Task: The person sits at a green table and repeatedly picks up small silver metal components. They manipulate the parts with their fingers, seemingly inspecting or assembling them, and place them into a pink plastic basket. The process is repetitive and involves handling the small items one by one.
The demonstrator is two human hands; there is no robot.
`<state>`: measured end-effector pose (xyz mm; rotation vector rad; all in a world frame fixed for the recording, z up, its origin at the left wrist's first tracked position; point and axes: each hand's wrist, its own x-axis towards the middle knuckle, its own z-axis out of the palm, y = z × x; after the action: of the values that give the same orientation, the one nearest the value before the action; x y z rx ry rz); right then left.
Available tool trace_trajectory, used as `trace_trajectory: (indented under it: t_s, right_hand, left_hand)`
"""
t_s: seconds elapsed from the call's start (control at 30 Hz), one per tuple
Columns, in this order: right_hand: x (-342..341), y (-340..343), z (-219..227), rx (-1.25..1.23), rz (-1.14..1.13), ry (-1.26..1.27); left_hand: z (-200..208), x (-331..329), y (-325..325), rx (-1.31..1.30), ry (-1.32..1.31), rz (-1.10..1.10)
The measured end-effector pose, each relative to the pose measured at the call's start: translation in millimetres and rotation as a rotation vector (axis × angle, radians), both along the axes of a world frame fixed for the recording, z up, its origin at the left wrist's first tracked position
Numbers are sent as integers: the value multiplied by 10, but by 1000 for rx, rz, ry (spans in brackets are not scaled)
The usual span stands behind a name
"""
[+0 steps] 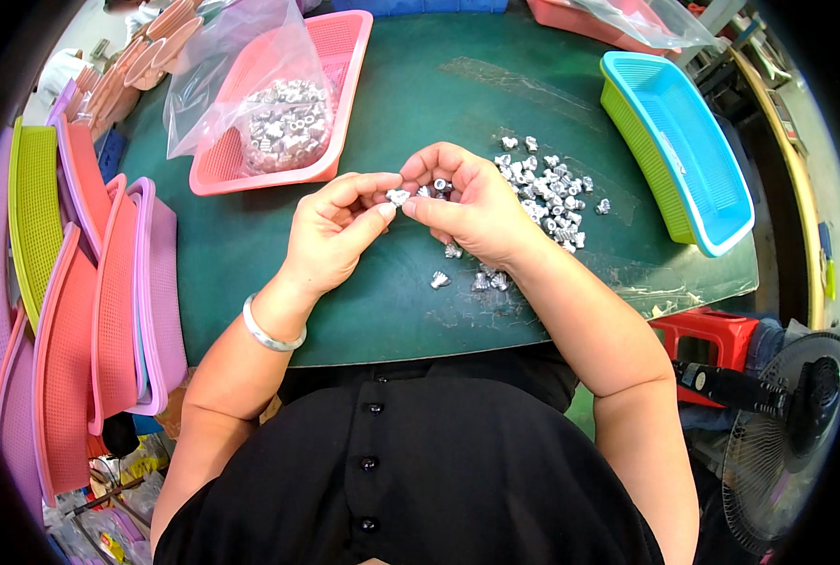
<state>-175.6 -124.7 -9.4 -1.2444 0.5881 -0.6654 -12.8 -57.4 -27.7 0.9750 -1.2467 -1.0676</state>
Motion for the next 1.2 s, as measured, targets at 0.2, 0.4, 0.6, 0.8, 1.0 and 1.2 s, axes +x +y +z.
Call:
trace_trajectory:
  t_s: [0.2, 0.4, 0.6, 0.8, 1.0, 1.2]
  right_hand:
    - [-11, -9, 14, 8, 24, 20]
    - [-7, -3, 17, -5, 17, 26]
    - [-9, 6, 35, -34, 12, 40]
    - [-11, 18, 51, -25, 23, 50]
    - [-9, 22, 24, -7, 38, 11]
    - [-10, 13, 3, 6, 61, -26]
  left_hand:
    - [24, 2, 9, 73, 60, -14]
    - [12, -8, 10, 88, 99, 1]
    - [88, 5, 7, 243, 208, -30]
    - [69, 83, -29, 457, 491, -155]
    - [44, 110, -51, 527, 667, -205]
    - [-15, 157, -46, 479, 775, -274]
